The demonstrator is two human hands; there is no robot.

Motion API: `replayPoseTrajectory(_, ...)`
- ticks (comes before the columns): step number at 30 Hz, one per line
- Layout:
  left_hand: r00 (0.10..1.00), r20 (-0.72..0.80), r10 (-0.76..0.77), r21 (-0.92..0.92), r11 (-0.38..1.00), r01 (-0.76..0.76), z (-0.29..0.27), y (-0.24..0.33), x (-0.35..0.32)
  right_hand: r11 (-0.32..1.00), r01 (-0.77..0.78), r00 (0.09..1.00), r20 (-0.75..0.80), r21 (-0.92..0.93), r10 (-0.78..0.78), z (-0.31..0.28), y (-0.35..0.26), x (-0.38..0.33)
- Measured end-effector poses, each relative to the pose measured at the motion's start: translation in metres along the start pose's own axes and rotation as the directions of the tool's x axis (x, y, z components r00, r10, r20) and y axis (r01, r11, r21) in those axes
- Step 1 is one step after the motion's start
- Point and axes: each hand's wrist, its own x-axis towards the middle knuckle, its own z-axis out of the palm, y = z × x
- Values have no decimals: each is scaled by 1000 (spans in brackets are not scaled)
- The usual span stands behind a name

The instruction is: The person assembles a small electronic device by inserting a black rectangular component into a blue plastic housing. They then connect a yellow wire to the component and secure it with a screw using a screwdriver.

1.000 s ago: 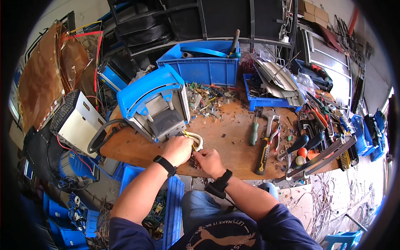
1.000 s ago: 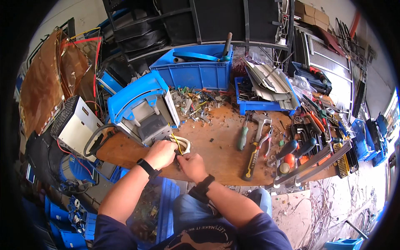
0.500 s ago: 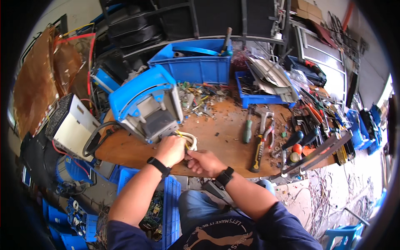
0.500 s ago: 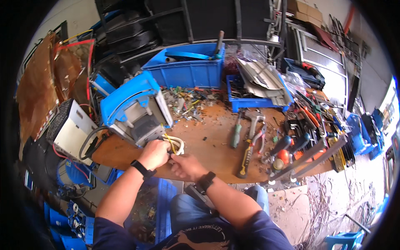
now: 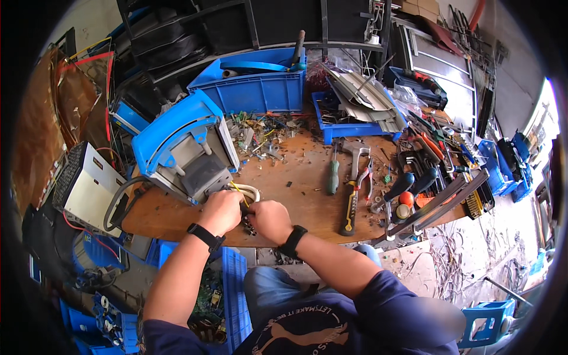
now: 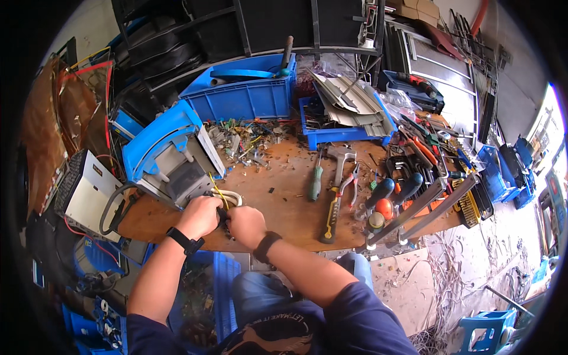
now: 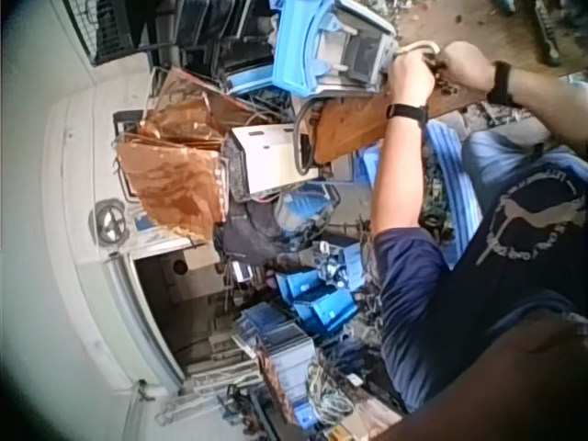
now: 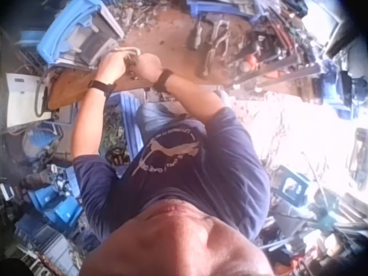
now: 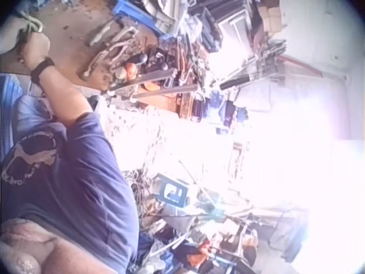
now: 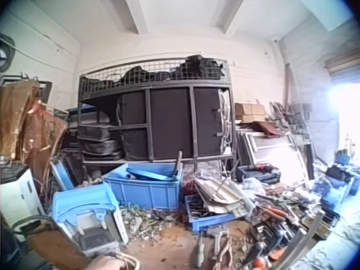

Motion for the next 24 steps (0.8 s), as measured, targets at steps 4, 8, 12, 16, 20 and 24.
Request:
replayPoseTrajectory(4, 1000, -13, -3, -19, 1000, 2, -1, 2, -2, 819, 264, 954, 11, -510, -301, -8, -16, -5)
replayPoseTrajectory(8, 1000, -31, 3, 13, 1000, -2, -2, 4, -3, 950, 143, 966, -170, -277, -195, -3, -10, -4)
replayPoseTrajectory(12, 999, -24, -42, 25, 999, 43, 4, 4, -3, 983, -99, 977, -171, 152, 125, -4, 6, -9)
replayPoseTrajectory(16, 998, -21, -51, 25, 998, 52, 1, 1, -5, 423, -620, 785, 509, 661, 354, -6, 10, -9)
replayPoseTrajectory(20, 997, 2, -73, -3, 997, 73, 2, 6, -1, -23, -716, 659, 686, 698, 307, 2, 20, -3)
replayPoseTrajectory(24, 997, 6, -76, -4, 997, 76, -1, 5, -2, -118, -652, 707, 656, 749, 264, 17, 19, -5)
